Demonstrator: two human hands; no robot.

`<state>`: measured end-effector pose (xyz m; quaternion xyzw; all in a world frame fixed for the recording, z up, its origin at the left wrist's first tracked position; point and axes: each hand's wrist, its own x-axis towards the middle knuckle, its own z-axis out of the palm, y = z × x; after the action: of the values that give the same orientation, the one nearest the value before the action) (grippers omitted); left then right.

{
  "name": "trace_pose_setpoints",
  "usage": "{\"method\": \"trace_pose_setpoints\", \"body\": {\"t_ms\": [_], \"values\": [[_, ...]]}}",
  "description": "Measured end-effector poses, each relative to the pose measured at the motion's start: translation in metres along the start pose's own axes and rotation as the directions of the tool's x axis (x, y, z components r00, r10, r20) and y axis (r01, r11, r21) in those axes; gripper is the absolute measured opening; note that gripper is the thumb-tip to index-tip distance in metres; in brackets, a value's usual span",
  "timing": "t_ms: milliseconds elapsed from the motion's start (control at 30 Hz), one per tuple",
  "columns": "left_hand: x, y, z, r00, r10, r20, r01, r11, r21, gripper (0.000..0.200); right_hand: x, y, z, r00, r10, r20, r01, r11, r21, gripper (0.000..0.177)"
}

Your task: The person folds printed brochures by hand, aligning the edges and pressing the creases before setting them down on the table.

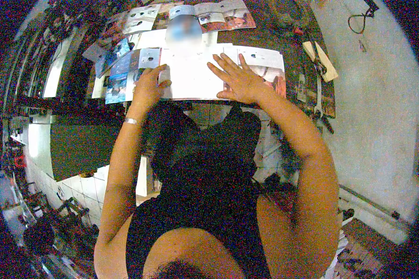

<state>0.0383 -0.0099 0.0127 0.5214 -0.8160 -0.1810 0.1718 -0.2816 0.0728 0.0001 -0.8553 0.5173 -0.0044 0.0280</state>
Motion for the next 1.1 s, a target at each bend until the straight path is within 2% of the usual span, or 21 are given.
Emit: {"method": "trace_pose_setpoints", "body": {"t_ms": [100,200,300,400,500,600,700,800,900,1000,1033,1100], "values": [[-0.006,0.016,-0.004,0.999,0.021,-0.043,-0.019,0.998,0.055,0.052,0.000,-0.002,-0.005,1.000,0.008,0.011,-0.008,1.000,0.016,0.103],[-0.004,0.015,-0.003,0.980,0.194,-0.049,-0.183,0.967,0.178,0.048,-0.001,-0.003,-0.005,1.000,0.013,0.012,-0.013,1.000,0.007,0.103],[-0.001,0.007,0.007,0.937,0.349,0.031,-0.343,0.896,0.281,0.045,-0.002,-0.003,-0.003,1.000,0.013,0.007,-0.013,1.000,-0.003,0.103],[-0.001,0.001,0.013,0.905,0.423,0.040,-0.419,0.872,0.252,0.036,0.000,0.000,0.000,1.000,0.006,0.000,-0.006,1.000,0.001,0.103],[0.000,0.012,0.016,0.932,0.363,0.019,-0.361,0.917,0.168,0.028,0.000,-0.004,-0.005,0.999,0.022,0.024,-0.022,1.000,-0.016,0.102],[0.000,0.034,0.012,0.964,0.265,0.040,-0.268,0.958,0.107,0.041,-0.001,-0.005,-0.004,0.999,0.026,0.021,-0.026,1.000,-0.015,0.102],[0.003,0.044,0.013,0.970,0.229,0.084,-0.241,0.951,0.192,0.055,-0.001,-0.005,-0.007,0.999,0.026,0.030,-0.026,0.999,-0.022,0.102],[0.004,0.052,0.012,0.976,0.185,0.115,-0.209,0.944,0.254,0.047,-0.002,-0.002,-0.001,1.000,0.005,-0.011,-0.004,1.000,0.006,0.101],[0.007,0.053,0.020,0.909,0.414,0.053,-0.417,0.899,0.130,0.034,-0.002,0.001,0.004,0.999,-0.010,-0.041,0.011,1.000,0.027,0.101],[0.012,0.044,0.035,0.706,0.698,0.118,-0.706,0.706,0.048,0.038,-0.003,-0.002,0.001,1.000,0.009,-0.027,-0.008,1.000,0.008,0.101],[0.011,0.043,0.037,0.705,0.689,0.167,-0.694,0.719,-0.034,0.049,-0.003,-0.004,-0.002,1.000,0.018,-0.022,-0.018,1.000,-0.004,0.101],[0.009,0.044,0.036,0.708,0.681,0.186,-0.692,0.722,-0.009,0.051,-0.003,-0.012,-0.012,0.995,0.094,0.023,-0.094,0.995,-0.026,0.102]]}}
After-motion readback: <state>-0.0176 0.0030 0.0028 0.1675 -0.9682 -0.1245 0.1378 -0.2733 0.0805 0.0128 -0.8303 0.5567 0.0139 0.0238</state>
